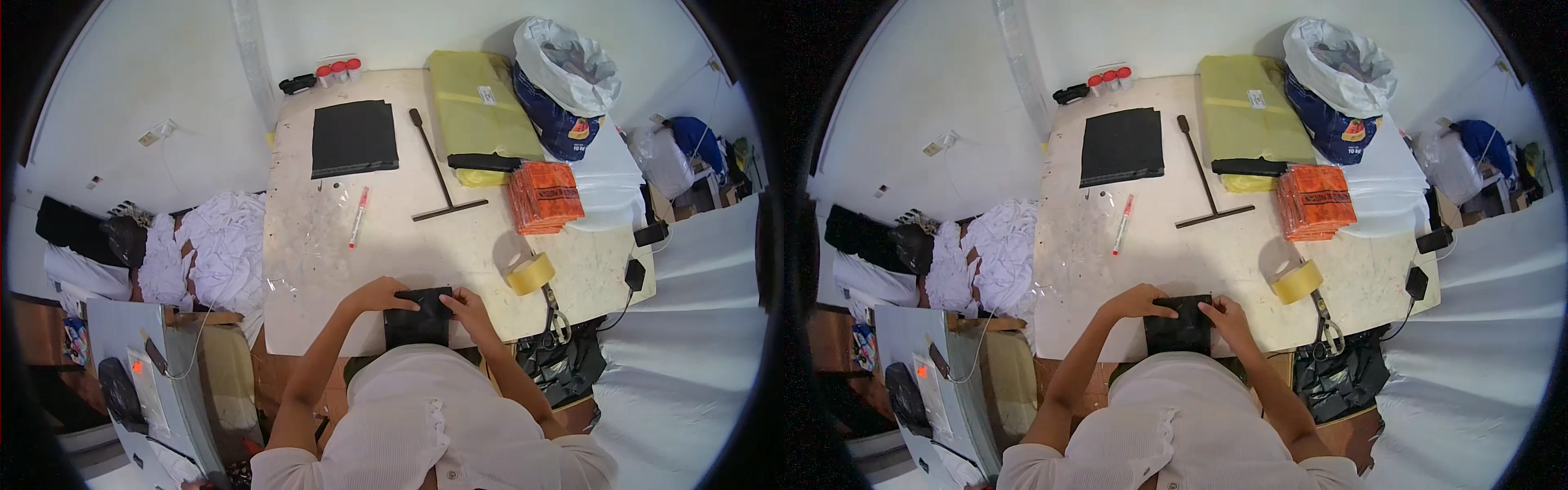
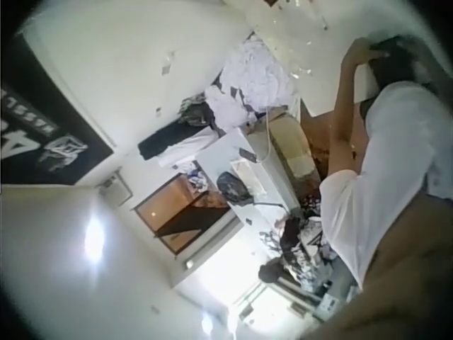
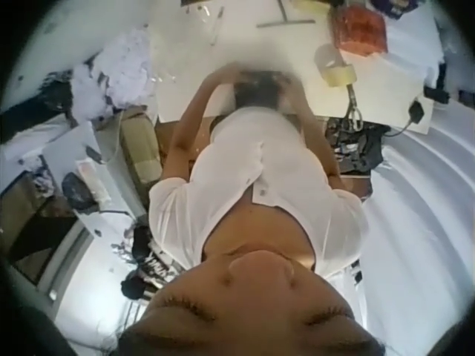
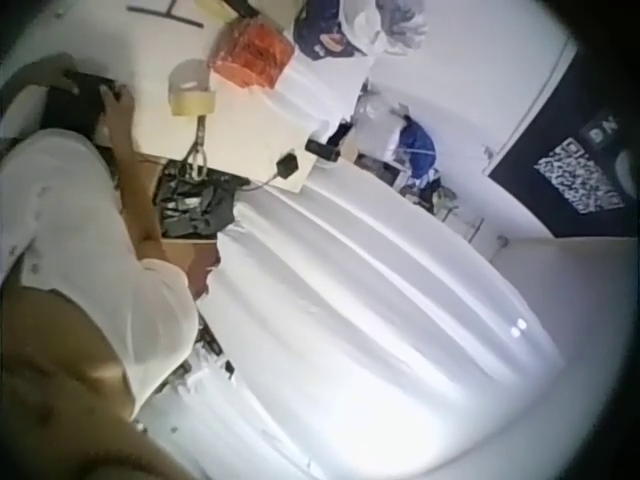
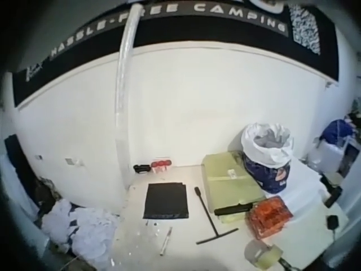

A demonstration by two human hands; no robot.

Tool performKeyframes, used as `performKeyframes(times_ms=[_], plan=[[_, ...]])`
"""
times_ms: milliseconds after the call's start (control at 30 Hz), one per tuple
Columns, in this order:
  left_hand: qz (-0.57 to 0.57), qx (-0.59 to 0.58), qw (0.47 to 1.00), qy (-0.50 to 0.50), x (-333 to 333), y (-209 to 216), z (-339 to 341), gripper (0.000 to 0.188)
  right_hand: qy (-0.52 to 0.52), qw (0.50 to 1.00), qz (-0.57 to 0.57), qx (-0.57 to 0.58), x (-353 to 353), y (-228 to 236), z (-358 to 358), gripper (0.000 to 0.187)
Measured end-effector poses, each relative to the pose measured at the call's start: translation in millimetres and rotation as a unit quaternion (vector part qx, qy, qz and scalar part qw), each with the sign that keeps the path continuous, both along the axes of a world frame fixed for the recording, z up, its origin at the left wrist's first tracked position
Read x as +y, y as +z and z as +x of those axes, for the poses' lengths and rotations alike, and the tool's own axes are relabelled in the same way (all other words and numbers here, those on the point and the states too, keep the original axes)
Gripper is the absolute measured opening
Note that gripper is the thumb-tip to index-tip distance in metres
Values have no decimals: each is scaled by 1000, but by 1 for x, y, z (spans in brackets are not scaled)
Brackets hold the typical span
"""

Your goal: The person is seen placing items into small black bags, folding them, and then sealing them using tape and scissors.

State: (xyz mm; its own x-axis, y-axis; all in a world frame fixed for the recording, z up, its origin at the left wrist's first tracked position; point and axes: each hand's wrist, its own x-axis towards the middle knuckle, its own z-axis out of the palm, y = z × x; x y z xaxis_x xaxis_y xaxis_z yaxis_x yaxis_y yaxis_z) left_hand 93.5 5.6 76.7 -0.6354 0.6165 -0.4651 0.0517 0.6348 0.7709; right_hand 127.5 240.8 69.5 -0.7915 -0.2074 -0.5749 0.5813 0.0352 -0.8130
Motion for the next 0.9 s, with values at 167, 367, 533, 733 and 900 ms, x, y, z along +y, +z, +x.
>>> performKeyframes(times_ms=[167,367,533,733,900], plan=[[20,43,893,448,0,1,42,44,-30,998,-52,14,-3,2,7,18],[136,-51,795,589,12,18,69,43,-32,997,-66,-11,-2,0,10,17],[80,-45,809,581,7,12,71,37,-47,997,-66,-9,-4,7,11,17],[84,-104,855,501,0,-3,72,27,-32,998,-55,-17,3,0,11,16],[196,-159,821,512,-3,-9,80,21,-55,993,-98,-47,9,-4,14,14]])
